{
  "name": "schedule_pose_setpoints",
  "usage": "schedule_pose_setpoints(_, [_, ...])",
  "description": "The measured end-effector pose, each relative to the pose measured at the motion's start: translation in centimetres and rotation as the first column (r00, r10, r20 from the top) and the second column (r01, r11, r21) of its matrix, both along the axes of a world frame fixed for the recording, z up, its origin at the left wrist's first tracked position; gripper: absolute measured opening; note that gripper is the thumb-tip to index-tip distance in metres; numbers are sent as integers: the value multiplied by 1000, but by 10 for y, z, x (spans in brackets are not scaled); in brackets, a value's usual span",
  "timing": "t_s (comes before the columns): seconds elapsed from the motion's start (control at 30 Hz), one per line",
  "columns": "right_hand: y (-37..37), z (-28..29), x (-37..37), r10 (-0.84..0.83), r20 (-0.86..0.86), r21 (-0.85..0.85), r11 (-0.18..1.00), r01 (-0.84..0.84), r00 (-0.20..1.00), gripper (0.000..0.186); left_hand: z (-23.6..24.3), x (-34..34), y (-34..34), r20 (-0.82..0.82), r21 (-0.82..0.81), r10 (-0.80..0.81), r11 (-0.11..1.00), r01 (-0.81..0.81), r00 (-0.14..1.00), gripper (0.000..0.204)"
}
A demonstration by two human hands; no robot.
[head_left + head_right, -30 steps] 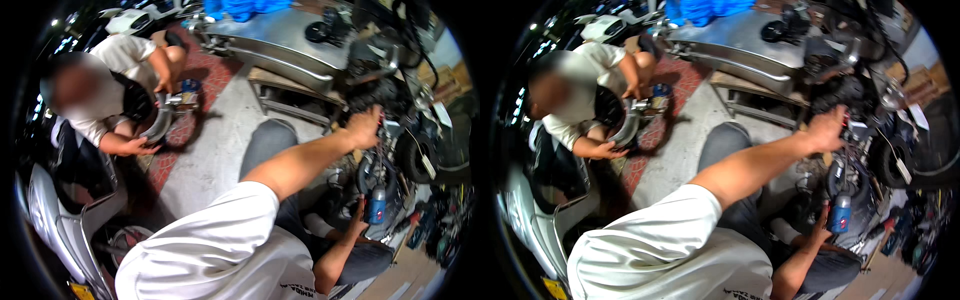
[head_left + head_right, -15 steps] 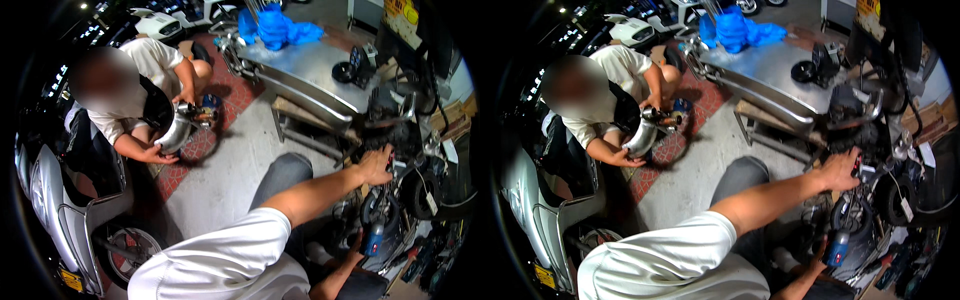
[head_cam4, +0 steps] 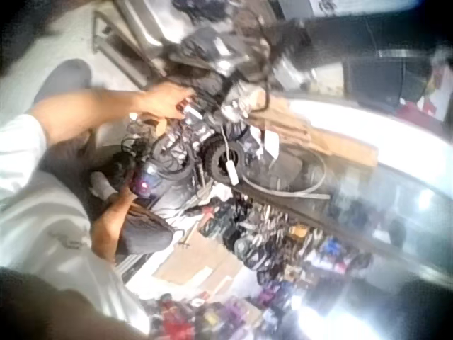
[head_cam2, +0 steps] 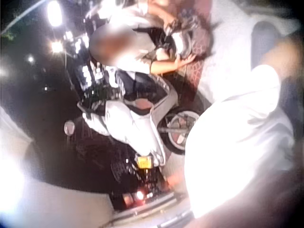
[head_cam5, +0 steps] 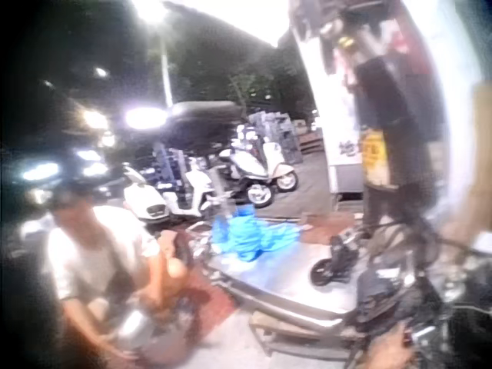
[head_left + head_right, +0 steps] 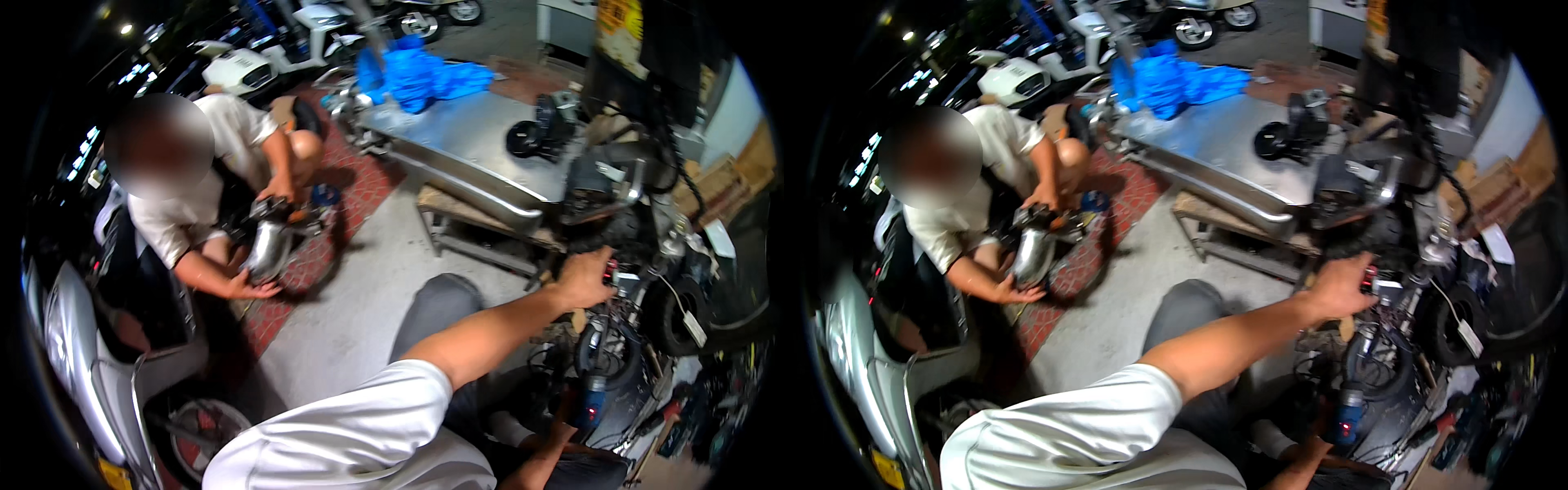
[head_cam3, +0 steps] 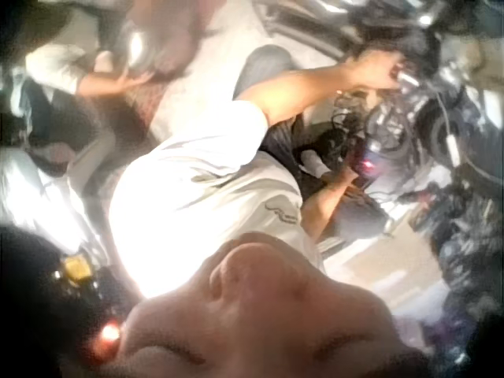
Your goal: The person sits on the floor of a workshop and uses a power drill to remove bolts from a scooter engine. They then remove the engine casing and handle the internal components, including the cylinder head, before placing the casing on the floor.
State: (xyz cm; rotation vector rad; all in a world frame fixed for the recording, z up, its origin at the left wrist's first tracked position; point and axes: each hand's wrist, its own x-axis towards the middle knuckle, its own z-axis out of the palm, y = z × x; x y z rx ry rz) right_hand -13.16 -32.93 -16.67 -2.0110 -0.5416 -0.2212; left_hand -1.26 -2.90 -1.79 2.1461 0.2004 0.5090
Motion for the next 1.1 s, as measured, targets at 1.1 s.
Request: schedule_pose_setpoints(1.1, [12,10,-13,-71,-100,-67,996,64,992,21,13,-6,4,-300,21,10,1000,-3,954,77])
